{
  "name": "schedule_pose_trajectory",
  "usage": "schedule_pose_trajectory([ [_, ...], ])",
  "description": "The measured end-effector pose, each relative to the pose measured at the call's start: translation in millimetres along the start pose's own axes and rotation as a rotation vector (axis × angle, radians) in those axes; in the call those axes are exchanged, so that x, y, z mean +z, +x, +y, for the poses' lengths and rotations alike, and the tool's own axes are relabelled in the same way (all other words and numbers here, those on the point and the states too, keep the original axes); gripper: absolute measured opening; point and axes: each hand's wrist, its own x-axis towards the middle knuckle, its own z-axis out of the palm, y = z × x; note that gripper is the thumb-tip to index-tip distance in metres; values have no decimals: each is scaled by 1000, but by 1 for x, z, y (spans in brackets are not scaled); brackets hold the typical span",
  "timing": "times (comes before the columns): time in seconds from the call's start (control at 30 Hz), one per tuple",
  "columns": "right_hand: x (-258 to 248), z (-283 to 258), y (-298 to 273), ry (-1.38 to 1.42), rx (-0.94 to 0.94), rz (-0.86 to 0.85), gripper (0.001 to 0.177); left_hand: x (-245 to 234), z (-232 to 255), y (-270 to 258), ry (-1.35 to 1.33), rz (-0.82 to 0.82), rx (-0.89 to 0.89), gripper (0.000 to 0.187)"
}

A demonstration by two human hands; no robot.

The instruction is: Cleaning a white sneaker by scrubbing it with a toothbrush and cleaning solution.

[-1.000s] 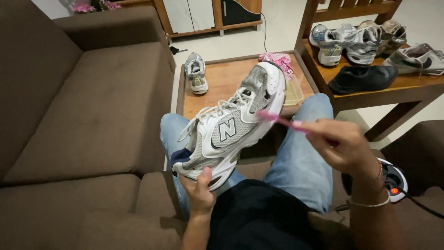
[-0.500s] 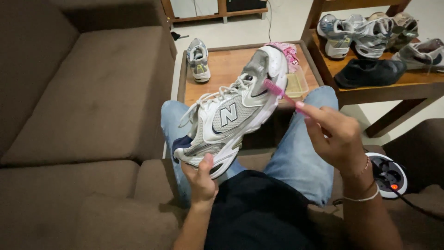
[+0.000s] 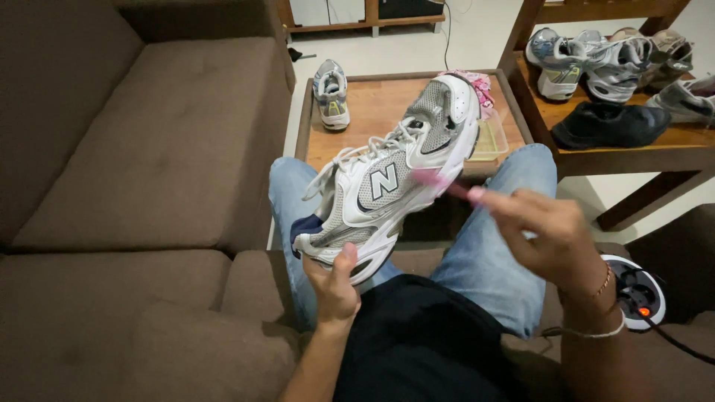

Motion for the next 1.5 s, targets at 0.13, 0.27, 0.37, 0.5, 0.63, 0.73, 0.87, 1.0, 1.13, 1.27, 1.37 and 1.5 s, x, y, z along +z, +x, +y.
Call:
schedule_pose_trajectory([
  [0.13, -6, -2, 3, -100, 72, 142, 34, 0, -3, -1, -74, -12, 0, 56],
  [0.27, -2, 4, 0, 10, -17, 4, 41, 5, 5, 2, -97, -33, -9, 57],
  [0.37, 1, 5, -2, -180, 99, 214, 31, 3, 1, 1, -107, -34, 6, 56],
  [0.5, -11, 3, 1, -7, 36, 105, 37, 1, 0, 0, -64, -27, 19, 57],
  [0.63, -11, 1, 3, -84, 97, 143, 34, 3, -3, 0, -133, -39, 10, 61],
  [0.73, -14, 0, 6, -106, 154, 265, 28, 5, 3, 0, -88, -32, 0, 61],
  [0.87, -19, 8, 1, 143, 48, 20, 35, 1, -5, -3, -119, 17, -73, 64],
  [1.0, -12, 10, 1, -143, 108, 236, 34, 5, 0, -1, -100, -94, 45, 61],
  [1.13, -23, 17, 2, 152, 143, 64, 30, 2, -12, -1, -110, -33, 4, 59],
  [1.27, -1, 56, -14, 373, 319, 308, 36, 2, -18, -1, -245, 58, -55, 64],
  [1.37, 21, 101, 4, 116, 570, 497, 37, -6, -31, -3, -196, 86, -53, 56],
  [1.5, 65, 178, 13, 83, 920, 241, 43, -4, -24, -2, -102, 63, -75, 60],
])
